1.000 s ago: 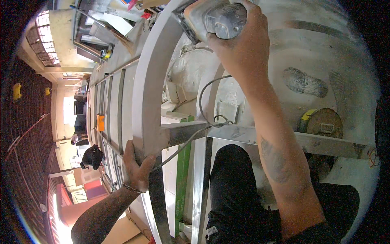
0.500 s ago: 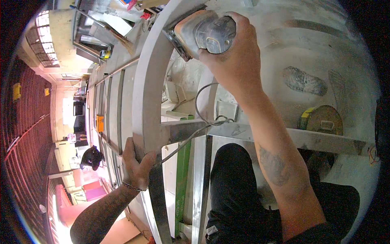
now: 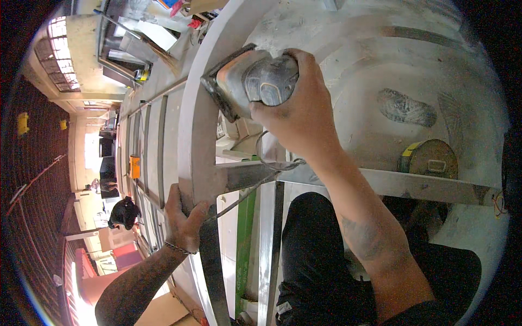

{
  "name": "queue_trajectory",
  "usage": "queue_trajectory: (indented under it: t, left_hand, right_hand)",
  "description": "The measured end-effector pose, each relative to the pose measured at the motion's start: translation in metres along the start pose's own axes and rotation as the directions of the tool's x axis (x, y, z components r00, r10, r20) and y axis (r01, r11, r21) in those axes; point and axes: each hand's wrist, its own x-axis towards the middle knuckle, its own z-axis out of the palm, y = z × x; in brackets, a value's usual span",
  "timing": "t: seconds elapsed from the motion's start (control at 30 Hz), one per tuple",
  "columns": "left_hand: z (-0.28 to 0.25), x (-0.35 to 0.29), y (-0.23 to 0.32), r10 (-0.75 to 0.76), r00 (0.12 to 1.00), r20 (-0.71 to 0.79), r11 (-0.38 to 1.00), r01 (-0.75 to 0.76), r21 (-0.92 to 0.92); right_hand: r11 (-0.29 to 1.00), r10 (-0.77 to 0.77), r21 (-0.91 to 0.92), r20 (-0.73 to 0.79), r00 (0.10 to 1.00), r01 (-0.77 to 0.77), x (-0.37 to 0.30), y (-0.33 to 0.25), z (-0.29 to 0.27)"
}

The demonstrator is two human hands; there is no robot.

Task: The person sands a curved frame structure using an electric palm sander.

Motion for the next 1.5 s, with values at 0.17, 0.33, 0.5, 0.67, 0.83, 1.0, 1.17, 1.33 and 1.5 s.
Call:
queue_trajectory:
  t: [0.17,0.33,0.5,0.67,0.83,1.0,1.17,1.33,1.5]
  left_hand:
    - [-0.002,0.0,0.002,0.025,1.0,-0.017,0.999,-0.025,-0.022]
    - [0.0,0.001,0.005,0.002,0.999,-0.044,0.999,0.0,0.034]
    - [0.0,0.0,0.005,0.012,0.999,-0.051,0.997,-0.008,0.074]
    - [-0.001,0.001,-0.012,-0.021,0.999,-0.043,1.0,0.021,-0.004]
    - [-0.001,0.001,-0.008,-0.009,1.0,-0.025,1.0,0.009,-0.018]
    - [-0.001,0.0,-0.005,-0.036,0.999,-0.012,0.997,0.035,-0.069]
    - [-0.004,-0.001,-0.004,-0.019,1.0,0.009,1.0,0.019,0.005]
    - [-0.003,-0.001,0.0,-0.021,1.0,0.015,0.999,0.022,-0.033]
    - [0.0,-0.001,-0.005,-0.035,0.999,-0.008,0.997,0.035,-0.074]
  right_hand:
    - [0.993,0.101,0.062,0.058,0.993,-0.105,-0.014,-0.014,-0.001]
    - [0.986,0.156,0.039,0.062,0.986,-0.159,-0.017,-0.015,-0.001]
    - [0.978,0.203,0.042,-0.021,0.979,-0.202,-0.007,-0.015,0.005]
    - [0.975,0.22,0.071,-0.171,0.961,-0.21,0.005,-0.006,0.017]
    - [0.937,0.256,0.271,-0.103,0.961,-0.22,0.007,-0.004,0.014]
    - [0.905,0.276,0.357,-0.082,0.958,-0.231,-0.015,-0.017,0.023]
    - [0.943,0.245,0.275,-0.191,0.951,-0.187,-0.005,-0.011,0.029]
    - [0.947,0.218,0.287,-0.258,0.941,-0.141,0.016,-0.008,0.026]
    - [0.969,0.161,0.224,-0.256,0.953,-0.103,0.006,-0.014,0.029]
